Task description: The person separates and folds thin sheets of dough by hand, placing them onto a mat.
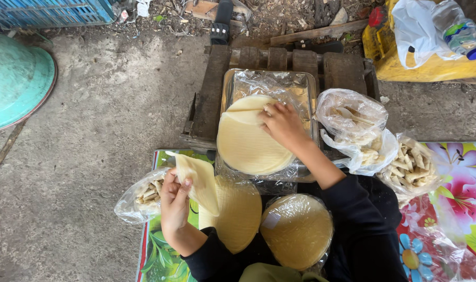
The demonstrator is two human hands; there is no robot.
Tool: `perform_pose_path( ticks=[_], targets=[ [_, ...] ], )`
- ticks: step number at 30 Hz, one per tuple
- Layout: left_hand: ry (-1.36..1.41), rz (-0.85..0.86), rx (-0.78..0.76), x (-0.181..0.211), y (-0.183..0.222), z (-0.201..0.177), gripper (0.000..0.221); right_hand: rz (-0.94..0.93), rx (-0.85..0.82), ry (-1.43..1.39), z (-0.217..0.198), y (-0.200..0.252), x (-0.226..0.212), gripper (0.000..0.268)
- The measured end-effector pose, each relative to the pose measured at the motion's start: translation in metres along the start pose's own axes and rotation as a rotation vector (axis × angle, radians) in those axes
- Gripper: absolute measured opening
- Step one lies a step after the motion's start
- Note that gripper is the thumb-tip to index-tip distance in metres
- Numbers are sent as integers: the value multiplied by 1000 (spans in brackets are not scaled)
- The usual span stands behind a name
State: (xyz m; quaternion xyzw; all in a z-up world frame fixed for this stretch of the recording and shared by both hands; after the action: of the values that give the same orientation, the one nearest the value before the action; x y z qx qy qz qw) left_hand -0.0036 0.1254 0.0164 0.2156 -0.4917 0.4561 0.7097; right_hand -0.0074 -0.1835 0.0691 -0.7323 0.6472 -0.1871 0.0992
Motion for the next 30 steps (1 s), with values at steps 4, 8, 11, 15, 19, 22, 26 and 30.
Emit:
perform_pose_path(
  ticks=[4, 8, 11, 15, 19, 22, 26, 30],
  targets=[
    [-8, -4, -30, -4, -1, 2, 29, 153, -308, -252, 63, -19, 31, 11],
    [-20, -12, -28, -6, -4, 3, 30, 397, -215, -386, 49, -44, 60, 19],
    [-35, -23, -55, -6, -5, 14, 29, 373, 120, -191, 8, -42, 54, 31],
    [-67, -11, -119, -3, -7, 45, 34, 208, 95, -726, -16, 3, 4, 26],
    [-78, 13, -185, -14, -18, 94, 39, 65, 50, -1215, -57, 62, -70, 25],
    [-50, 28, -181, -28, -26, 121, 44, 191, 33, -1273, -65, 83, -76, 32],
    [-66, 35, -192, -38, -31, 137, 33, 380, -27, -1323, -39, 89, -54, 23],
    [-178, 28, -194, -44, -31, 138, 25, 321, -46, -1367, -30, 95, -48, 20]
  ],
)
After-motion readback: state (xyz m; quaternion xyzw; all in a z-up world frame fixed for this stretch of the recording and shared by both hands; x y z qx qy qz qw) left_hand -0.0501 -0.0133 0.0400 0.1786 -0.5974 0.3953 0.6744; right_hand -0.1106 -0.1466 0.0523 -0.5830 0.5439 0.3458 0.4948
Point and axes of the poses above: each hand's wrist, its own y-axis away from the middle knuckle, its own z-axis out of the palm, x = y × z, the point moved 10 cm from there along -y, towards the middle knuckle, and after that the axes turned 7 degrees about -x, right-handed, at the moved point
